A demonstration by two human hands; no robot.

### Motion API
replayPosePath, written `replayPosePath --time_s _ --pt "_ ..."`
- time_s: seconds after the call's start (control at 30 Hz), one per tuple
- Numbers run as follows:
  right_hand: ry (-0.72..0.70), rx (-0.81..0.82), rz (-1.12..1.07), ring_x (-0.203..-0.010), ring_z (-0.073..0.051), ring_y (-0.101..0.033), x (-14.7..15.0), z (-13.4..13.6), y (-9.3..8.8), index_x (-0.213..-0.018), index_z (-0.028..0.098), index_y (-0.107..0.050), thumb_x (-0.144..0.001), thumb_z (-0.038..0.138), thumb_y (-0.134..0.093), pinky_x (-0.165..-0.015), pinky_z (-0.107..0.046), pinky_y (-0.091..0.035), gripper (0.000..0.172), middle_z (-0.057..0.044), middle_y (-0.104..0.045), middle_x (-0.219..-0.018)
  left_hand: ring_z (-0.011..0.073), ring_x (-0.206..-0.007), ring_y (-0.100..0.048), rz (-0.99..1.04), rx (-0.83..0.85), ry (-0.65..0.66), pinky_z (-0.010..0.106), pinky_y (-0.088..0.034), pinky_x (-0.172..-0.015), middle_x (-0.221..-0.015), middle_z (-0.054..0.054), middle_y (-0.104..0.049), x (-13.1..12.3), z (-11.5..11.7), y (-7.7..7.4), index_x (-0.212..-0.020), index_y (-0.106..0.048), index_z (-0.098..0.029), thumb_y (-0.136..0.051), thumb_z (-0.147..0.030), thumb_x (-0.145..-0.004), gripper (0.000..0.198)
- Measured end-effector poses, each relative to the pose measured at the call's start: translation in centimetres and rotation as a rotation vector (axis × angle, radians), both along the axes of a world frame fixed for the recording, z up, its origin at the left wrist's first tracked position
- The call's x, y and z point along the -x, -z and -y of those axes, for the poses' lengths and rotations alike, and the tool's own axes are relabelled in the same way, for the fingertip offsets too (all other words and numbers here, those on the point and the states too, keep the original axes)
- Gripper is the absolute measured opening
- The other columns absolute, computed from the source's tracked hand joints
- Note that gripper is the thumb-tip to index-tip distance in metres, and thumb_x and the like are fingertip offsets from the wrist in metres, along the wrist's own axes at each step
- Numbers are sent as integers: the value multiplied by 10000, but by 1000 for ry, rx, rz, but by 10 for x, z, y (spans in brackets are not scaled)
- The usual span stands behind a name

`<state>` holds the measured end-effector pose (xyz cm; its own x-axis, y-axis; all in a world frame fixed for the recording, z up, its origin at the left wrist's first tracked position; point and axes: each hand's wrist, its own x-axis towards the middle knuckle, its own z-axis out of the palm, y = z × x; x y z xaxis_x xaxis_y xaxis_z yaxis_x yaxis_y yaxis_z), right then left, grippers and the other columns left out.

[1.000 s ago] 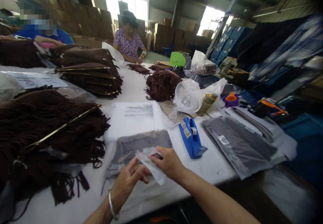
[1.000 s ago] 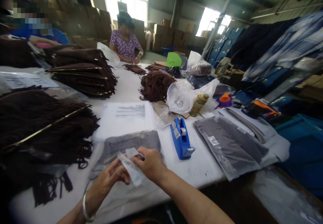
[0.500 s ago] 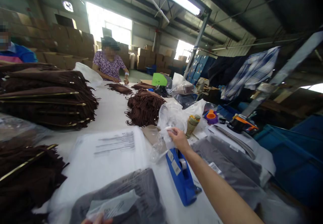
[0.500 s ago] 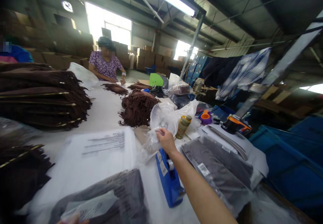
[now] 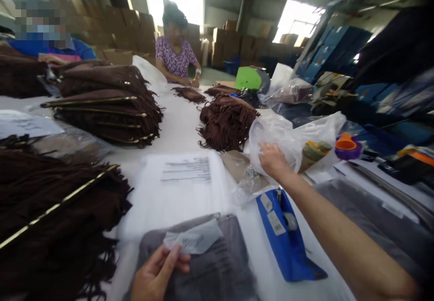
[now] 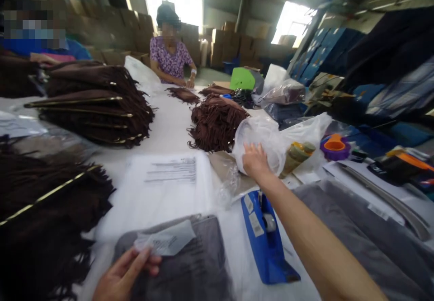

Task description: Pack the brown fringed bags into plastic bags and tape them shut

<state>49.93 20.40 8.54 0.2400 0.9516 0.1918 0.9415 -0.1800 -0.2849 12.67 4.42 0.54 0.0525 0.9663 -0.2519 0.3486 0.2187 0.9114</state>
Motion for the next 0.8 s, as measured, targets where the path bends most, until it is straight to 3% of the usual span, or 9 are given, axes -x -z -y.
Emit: replayPosePath --time_s 0.07,0.13,0.23,0.37,0.47,0.57,0.67,0.73,0.8 --pt "-265 -15 -60 -1380 -281 -231 34 51 -11 -1353 188 -445 -928 293 -489 -1115 -484 -200 441 -106 -417 -1426 183 -682 -642 120 58 -4 270 -501 -764 -655 12 -680 -7 10 -12 -750 -653 -193 -520 -542 -836 383" --pt "-540 73 -309 -1285 -234 -413 76 105 -20 -1283 260 -524 -940 398 -448 -1077 -413 -304 377 -59 -494 -1366 161 -629 -615 166 58 48 245 -483 -691 -639 5 -664 -13 18 -23 -730 -639 -186 -534 -521 -835 366" --pt "-680 218 -507 -1175 -253 -507 138 169 -17 -1204 226 -577 -800 482 -644 -997 -380 -382 483 -84 -600 -1219 136 -595 -583 143 16 152 218 -454 -618 -642 -10 -645 -16 34 -34 -715 -618 -190 -548 -488 -836 328" --pt "-629 241 -604 -753 -164 -592 186 214 7 -830 201 -654 -795 381 -681 -708 -262 -432 186 -4 -653 -785 112 -499 -519 58 -7 219 199 -411 -505 -556 -35 -581 -3 58 -42 -692 -597 -192 -557 -492 -825 331" --pt "-529 273 -795 -669 -128 -550 193 238 19 -783 191 -649 -860 365 -603 -620 -224 -388 196 23 -622 -714 108 -463 -502 -10 -28 219 202 -412 -469 -532 -36 -563 17 77 -37 -669 -566 -191 -513 -499 -855 364" --pt "-410 317 -996 -643 -124 -515 189 262 23 -855 178 -674 -890 406 -540 -581 -219 -367 268 23 -603 -697 177 -767 -637 -185 -314 390 280 -522 -723 -819 26 -684 43 100 -20 -881 -631 -201 -559 -454 -848 265" --pt "-360 388 -1124 -647 -129 -512 186 289 27 -864 167 -675 -890 447 -523 -581 -223 -374 320 14 -600 -715 277 -1169 -520 -440 -672 632 423 -463 -959 -1229 78 -608 67 121 3 -1218 -550 -236 -642 -324 -806 432" --pt "-435 505 -1128 -596 -123 -501 191 308 30 -772 162 -656 -910 464 -480 -550 -224 -371 376 17 -574 -657 259 -1185 -508 -530 -822 656 410 -470 -958 -1225 70 -612 77 127 12 -1215 -553 -230 -552 -174 -847 373" --pt "-592 593 -1054 -563 -117 -493 202 321 34 -697 162 -624 -929 448 -444 -530 -221 -374 410 19 -550 -616 212 -1110 -555 -519 -900 574 355 -484 -934 -1110 63 -661 80 127 10 -1138 -588 -202 -454 -68 -857 338"
